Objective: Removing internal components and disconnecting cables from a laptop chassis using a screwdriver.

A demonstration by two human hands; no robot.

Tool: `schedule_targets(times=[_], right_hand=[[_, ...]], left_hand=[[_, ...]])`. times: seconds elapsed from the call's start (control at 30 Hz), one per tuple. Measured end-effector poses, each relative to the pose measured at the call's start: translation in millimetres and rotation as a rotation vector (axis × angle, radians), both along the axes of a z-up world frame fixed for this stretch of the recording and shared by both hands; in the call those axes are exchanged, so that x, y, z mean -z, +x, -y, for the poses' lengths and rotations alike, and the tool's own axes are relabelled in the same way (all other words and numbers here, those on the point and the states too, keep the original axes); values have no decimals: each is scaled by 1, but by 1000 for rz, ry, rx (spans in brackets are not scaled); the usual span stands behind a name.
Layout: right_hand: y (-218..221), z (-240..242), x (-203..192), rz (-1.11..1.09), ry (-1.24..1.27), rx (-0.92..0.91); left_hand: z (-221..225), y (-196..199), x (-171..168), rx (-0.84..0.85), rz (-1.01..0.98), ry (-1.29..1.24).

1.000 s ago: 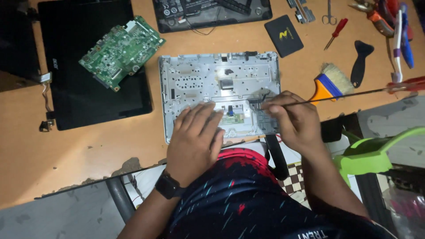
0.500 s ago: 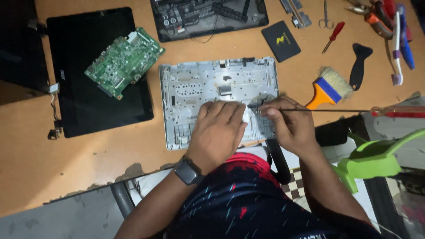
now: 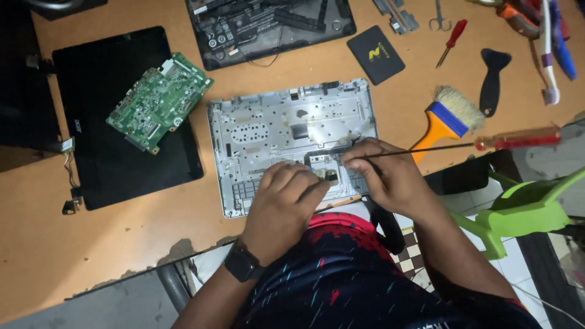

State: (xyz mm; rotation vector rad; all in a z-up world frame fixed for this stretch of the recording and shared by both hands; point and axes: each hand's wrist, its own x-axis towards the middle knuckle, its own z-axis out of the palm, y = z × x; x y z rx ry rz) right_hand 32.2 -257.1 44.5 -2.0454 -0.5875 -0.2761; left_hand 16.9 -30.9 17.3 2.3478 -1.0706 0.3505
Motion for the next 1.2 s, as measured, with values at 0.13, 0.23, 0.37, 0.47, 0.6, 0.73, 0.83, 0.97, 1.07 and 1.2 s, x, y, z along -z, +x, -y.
schedule_targets(times=[0.13,0.23,0.37,0.47,0.6,0.73,0.83,0.97,1.07,1.2], right_hand=[[2,-3,1,-31,5,-11],[3,-8,0,-35,-30,2],[7,-11,9,-5,-50,46],[8,-12,13,3,-68,62],[9,-13,13,10,-91,64],[8,-16,9,12,-101,68],[9,-20,3,56,-154,49],[14,-20,1,159,-320,4],[19,-18,4,159,-320,-30],[22,-15,2,136,-327,-63]], left_hand=[[-2,-6,5,11,-47,-13],[-3,-9,11,7,-12,-36],[-2,-9,11,-5,-15,-62],[-2,-9,14,-15,-18,-75],[-1,-9,11,-28,-22,-91],[-2,-8,12,-17,-35,-101],[-3,-9,10,-10,-33,-103],[-4,-9,8,-11,-12,-136],[-5,-10,5,-19,-1,-159],[-6,-10,2,-28,-5,-203]])
